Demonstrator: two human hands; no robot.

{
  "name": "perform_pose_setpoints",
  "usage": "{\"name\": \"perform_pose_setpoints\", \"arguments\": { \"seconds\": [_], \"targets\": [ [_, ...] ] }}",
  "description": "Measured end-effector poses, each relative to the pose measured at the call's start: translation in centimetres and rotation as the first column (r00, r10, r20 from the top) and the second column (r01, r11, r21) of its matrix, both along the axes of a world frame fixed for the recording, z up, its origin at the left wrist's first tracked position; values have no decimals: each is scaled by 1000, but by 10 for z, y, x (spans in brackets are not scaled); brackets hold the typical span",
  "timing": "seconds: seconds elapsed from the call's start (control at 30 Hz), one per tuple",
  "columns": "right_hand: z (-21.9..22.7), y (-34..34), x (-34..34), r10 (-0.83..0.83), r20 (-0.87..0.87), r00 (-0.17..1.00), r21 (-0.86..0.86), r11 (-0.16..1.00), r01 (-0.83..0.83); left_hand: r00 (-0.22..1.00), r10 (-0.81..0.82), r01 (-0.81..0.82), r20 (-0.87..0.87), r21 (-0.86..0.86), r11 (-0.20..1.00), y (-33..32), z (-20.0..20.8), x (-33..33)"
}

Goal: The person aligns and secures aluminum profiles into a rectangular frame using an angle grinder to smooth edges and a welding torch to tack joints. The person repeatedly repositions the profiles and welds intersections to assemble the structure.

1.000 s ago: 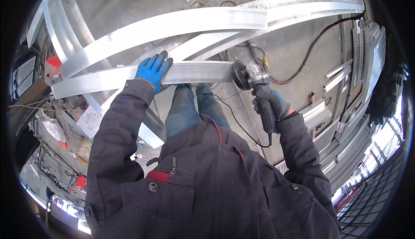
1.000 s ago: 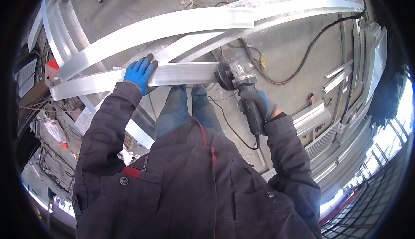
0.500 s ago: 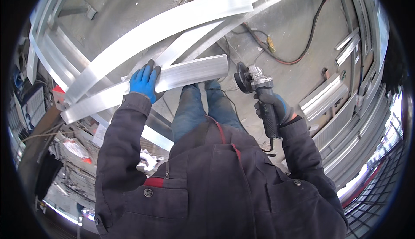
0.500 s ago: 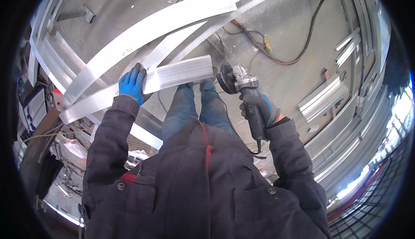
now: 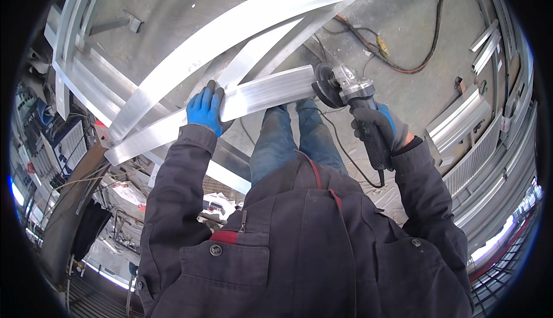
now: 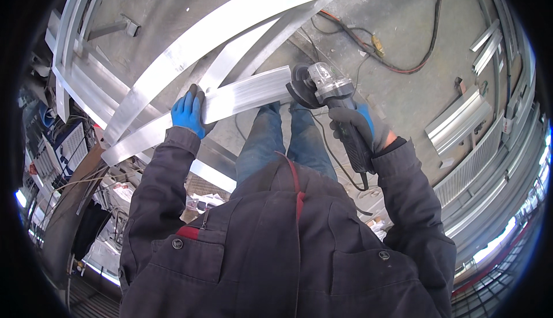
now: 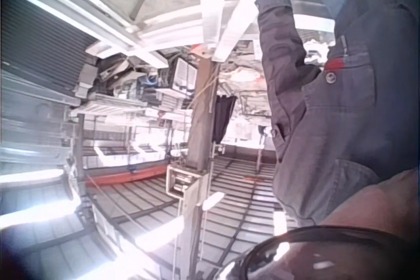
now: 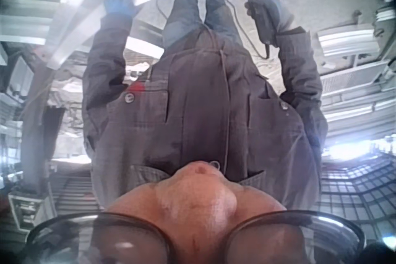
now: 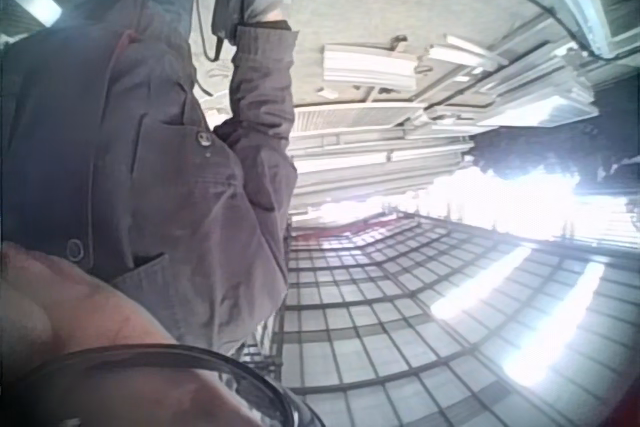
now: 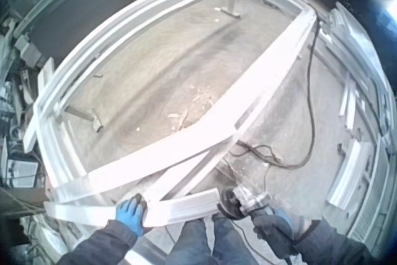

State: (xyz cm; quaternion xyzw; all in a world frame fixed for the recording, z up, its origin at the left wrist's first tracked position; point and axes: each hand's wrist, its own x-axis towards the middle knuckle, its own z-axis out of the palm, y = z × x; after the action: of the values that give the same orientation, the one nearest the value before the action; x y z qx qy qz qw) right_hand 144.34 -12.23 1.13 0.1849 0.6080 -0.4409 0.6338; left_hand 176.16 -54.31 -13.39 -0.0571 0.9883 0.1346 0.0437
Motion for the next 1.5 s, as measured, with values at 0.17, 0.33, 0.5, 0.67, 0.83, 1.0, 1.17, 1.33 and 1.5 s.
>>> {"name": "perform_pose_setpoints", "arguments": {
  "seconds": [0.17, 0.33, 0.5, 0.67, 0.83, 1.0, 1.17, 1.33, 1.5],
  "targets": [
    [3, -10, -11, 55, 13, 998, 56, 997, -55, 999, 10, -11, 33, 13, 1000, 4, 7, -4],
    [6, -13, -13, 85, 19, 996, 55, 995, -86, 999, 8, -7, -32, 8, 1000, 6, 9, -3],
    [6, -14, -14, 119, 9, 993, 41, 992, -120, 999, 10, -11, 34, 15, 1000, 4, 9, 1],
    [3, -14, -12, 71, 56, 996, 56, 996, -74, 999, 11, -12, 52, 19, 1000, 1, 6, 4],
    [4, -12, -13, 71, 57, 996, 62, 995, -75, 996, 16, -18, 93, 22, 1000, 3, 8, 5],
    [3, -13, -17, 82, 76, 994, 69, 994, -88, 995, 19, -22, 94, 29, 999, 4, 10, 3],
    [2, -15, -15, 86, 87, 993, 80, 993, -93, 996, 22, -22, 89, 3, 1000, 0, 8, 5],
    [7, -14, -13, 51, 73, 996, 85, 995, -57, 995, 24, -26, 100, 16, 1000, -2, 11, 7],
    [8, -14, -12, 57, 93, 994, 104, 992, -66, 996, 22, -25, 84, 39, 999, -5, 19, 5]
  ]
}}
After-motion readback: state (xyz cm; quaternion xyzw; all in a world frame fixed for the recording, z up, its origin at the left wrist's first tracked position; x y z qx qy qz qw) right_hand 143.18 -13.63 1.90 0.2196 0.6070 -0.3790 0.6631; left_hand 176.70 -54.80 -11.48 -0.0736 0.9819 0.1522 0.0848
